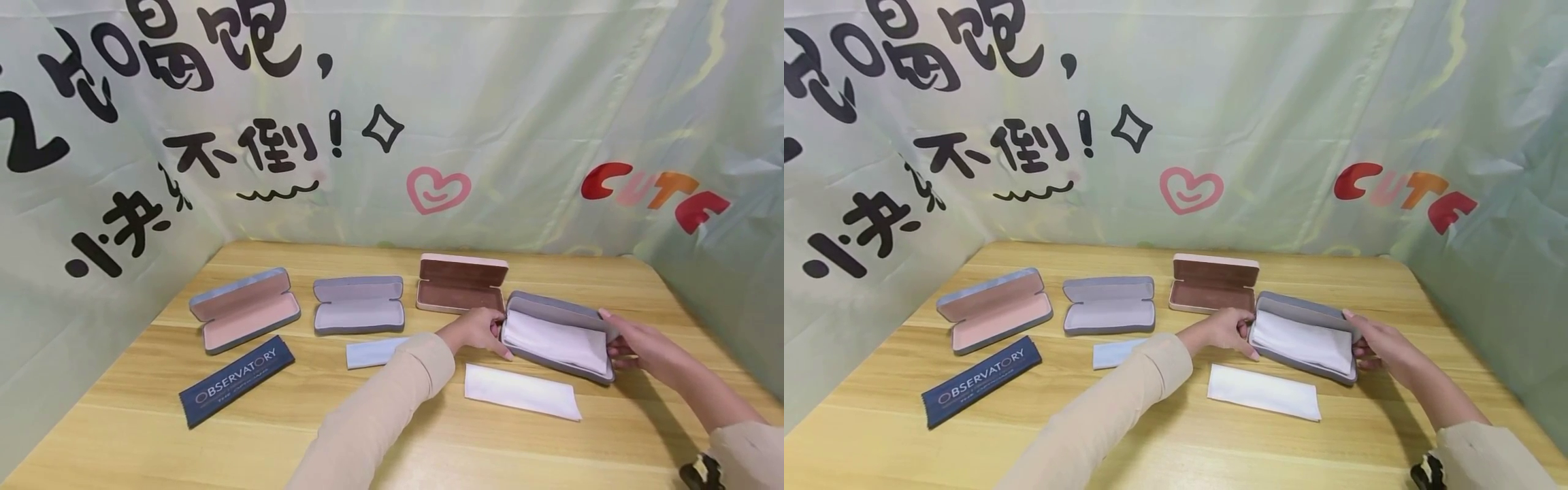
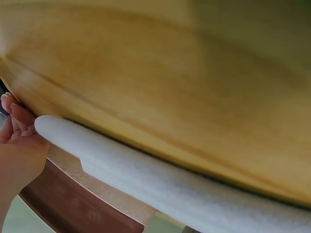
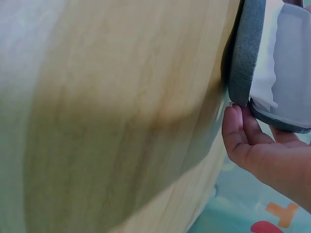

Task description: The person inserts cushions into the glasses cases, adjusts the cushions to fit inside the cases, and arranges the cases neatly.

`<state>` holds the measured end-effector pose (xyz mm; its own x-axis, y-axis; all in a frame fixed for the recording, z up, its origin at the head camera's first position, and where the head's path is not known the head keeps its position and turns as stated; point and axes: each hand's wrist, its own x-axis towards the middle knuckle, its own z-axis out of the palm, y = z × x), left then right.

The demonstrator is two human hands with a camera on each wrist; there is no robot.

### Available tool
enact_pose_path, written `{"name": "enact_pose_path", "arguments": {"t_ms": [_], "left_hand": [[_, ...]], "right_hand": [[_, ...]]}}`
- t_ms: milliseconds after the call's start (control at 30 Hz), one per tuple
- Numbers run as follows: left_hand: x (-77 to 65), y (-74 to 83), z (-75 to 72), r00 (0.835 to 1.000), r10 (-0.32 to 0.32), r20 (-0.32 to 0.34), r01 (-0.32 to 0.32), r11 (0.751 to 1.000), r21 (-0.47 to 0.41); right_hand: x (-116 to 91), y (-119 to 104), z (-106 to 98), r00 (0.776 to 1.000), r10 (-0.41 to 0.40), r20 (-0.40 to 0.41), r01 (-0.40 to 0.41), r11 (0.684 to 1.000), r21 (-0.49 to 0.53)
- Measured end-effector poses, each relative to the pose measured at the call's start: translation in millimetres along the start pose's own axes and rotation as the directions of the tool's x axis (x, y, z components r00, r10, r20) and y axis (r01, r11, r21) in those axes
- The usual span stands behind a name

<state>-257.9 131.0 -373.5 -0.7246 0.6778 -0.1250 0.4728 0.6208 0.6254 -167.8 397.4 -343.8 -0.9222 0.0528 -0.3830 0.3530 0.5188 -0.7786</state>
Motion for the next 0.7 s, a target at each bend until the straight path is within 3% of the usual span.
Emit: {"name": "enact_pose_path", "arguments": {"t_ms": [367, 500, 700], "left_hand": [[-2.3, 0.4, -1.7, 1.000, -0.016, -0.018, 0.016, 1.000, 0.017], [-0.8, -0.3, -1.2, 0.999, -0.023, -0.031, 0.025, 0.998, 0.064], [-0.3, -0.4, -0.6, 0.999, -0.039, -0.028, 0.041, 0.997, 0.067]], "right_hand": [[5.9, 8.0, -7.3, 0.993, -0.069, 0.093, 0.059, 0.992, 0.112], [5.5, 8.1, -8.7, 0.992, -0.077, 0.098, 0.068, 0.993, 0.098], [5.2, 9.8, -9.4, 0.988, -0.117, 0.096, 0.105, 0.986, 0.131]]}}
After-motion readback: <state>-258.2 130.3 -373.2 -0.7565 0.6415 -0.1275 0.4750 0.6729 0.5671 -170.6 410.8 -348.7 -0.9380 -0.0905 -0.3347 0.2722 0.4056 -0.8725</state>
